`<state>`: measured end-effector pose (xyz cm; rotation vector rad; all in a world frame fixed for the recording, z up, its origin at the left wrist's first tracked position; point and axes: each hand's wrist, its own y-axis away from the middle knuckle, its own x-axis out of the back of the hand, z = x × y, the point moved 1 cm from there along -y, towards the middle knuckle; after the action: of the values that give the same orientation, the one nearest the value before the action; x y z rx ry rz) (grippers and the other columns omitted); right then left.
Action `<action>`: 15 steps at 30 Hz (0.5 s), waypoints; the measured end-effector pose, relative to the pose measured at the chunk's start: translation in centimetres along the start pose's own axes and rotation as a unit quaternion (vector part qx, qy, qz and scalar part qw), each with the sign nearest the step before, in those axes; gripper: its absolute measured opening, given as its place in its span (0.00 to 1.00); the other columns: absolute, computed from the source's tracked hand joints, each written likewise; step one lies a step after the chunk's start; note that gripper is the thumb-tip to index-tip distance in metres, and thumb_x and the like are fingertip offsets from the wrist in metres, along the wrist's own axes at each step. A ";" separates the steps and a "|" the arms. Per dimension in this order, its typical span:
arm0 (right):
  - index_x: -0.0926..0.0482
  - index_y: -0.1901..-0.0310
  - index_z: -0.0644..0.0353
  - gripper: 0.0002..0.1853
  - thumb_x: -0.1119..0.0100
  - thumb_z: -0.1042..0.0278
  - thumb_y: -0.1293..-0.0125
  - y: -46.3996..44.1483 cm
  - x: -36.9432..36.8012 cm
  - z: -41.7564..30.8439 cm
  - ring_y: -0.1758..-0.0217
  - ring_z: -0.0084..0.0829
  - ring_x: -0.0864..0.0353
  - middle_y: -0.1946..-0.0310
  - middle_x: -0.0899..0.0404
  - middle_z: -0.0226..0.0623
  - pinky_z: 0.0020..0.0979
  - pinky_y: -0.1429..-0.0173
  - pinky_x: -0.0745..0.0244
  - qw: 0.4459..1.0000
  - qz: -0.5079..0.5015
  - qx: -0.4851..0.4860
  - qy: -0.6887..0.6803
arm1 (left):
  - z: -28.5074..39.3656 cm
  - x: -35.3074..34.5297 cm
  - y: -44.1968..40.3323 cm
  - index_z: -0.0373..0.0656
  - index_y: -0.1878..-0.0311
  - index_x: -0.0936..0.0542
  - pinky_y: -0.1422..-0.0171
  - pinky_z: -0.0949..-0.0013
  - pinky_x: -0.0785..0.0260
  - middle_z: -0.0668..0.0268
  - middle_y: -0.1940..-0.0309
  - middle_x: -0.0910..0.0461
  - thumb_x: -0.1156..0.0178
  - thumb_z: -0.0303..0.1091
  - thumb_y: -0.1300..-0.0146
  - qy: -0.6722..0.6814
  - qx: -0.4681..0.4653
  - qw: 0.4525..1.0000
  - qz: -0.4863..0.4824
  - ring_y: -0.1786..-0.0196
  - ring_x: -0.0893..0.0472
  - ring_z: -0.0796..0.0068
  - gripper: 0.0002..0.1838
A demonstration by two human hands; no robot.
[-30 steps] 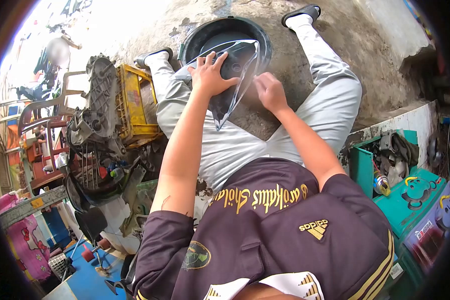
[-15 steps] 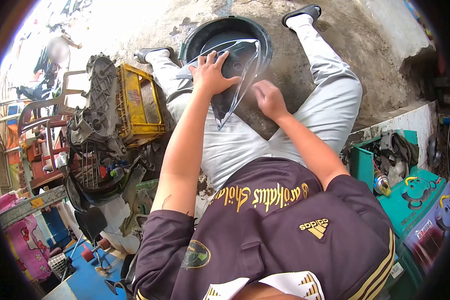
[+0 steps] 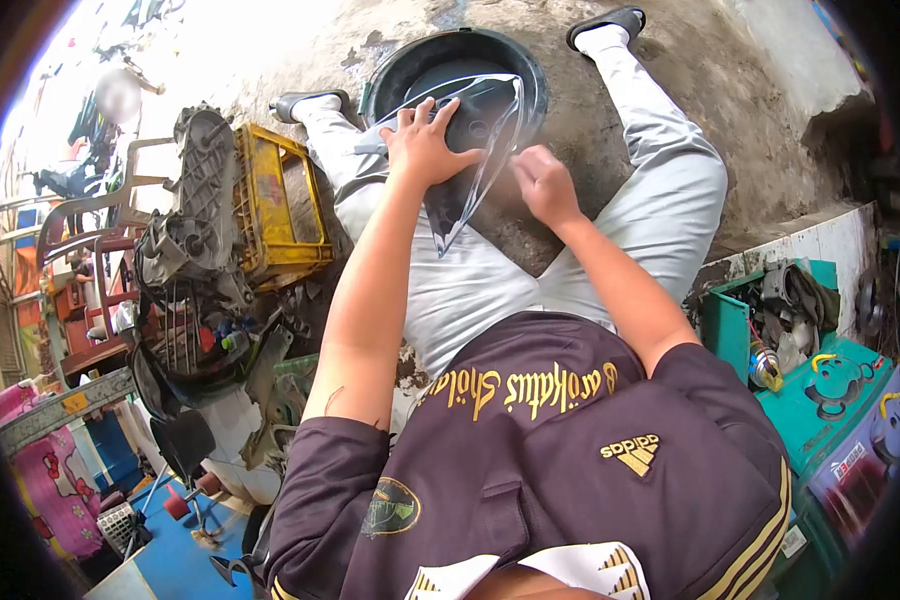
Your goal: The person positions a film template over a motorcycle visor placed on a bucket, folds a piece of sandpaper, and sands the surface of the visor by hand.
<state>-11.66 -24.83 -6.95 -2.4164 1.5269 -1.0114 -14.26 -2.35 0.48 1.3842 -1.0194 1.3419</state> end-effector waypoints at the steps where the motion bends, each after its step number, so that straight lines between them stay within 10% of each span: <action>1: 0.15 0.57 0.63 0.04 0.31 0.74 0.30 0.0 0.1 -0.2 0.54 0.53 0.14 0.59 0.16 0.47 0.47 0.51 0.18 0.999 -0.016 0.030 -0.001 | 0.0 0.1 -0.1 0.71 0.17 0.31 0.23 0.27 0.44 0.62 0.16 0.35 0.29 0.80 0.51 -0.003 0.001 1.000 -0.004 0.17 0.37 0.51 0.57; 15: 0.14 0.56 0.65 0.05 0.31 0.73 0.30 -0.4 -0.2 -0.1 0.54 0.52 0.14 0.59 0.16 0.47 0.47 0.49 0.18 0.999 -0.035 0.015 -0.021 | 0.2 0.2 0.2 0.71 0.17 0.32 0.23 0.28 0.45 0.61 0.15 0.37 0.30 0.80 0.50 -0.011 0.008 1.000 -0.010 0.15 0.39 0.53 0.57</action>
<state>-11.48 -24.42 -6.76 -2.4710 1.4126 -0.9819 -14.38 -2.53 0.74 1.4189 -1.0094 1.3261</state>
